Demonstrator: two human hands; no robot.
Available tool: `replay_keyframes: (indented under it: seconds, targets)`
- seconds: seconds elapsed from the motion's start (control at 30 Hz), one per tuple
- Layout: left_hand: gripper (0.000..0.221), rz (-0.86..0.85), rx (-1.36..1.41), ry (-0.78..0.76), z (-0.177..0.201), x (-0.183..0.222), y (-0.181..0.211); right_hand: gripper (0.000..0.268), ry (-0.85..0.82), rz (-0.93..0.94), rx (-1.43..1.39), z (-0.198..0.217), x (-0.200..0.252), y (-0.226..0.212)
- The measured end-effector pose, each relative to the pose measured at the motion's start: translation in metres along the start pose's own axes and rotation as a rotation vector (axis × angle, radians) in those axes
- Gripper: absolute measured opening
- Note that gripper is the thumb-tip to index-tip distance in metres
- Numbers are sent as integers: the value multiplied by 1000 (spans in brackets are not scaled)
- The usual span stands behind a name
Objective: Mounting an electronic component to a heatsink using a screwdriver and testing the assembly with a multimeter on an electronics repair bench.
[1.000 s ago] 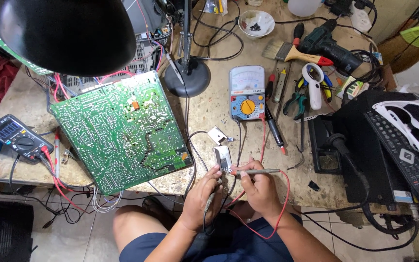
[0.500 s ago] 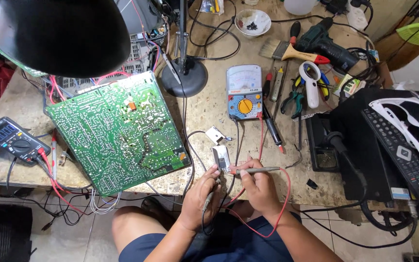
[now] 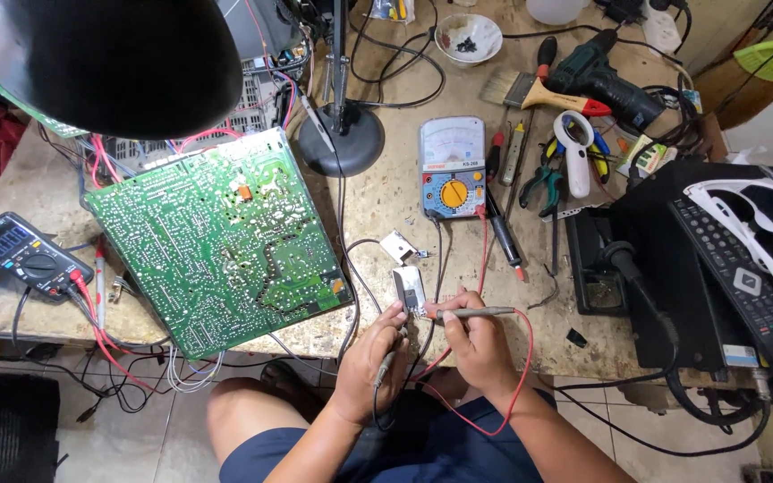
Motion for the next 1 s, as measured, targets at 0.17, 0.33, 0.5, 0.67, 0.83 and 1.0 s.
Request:
replay_keyframes:
  seconds: [0.17,0.33,0.5,0.67,0.83,1.0]
  targets:
    - [14,-6,-11,15,0,-1,1,22,12,58,44,0,-1,-5]
    - [16,-14,-4,15,0,1,0,23,12,87,45,-1,-1,-6]
    - [17,-2,-7,16,0,0,0,24,10,91,65,-1,-1,-7]
    - [24,82,-27,26,-2,-2,-1,22,10,102,45,1,1,-11]
    - [24,228,-8,69,5,-6,-2,10,-56,161,64,-3,4,-11]
    - [28,279,-70,4,4,-8,-7,9,-36,178,72,-2,7,-16]
Point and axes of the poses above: each hand's wrist, its own x-axis away from the middle knuckle, its own z-axis out of the back of the hand, y = z × x, the point moved 7 cm from there along -x, towards the middle knuckle, and after that the axes turned 14 degrees about -y, right-handed, at the moved point
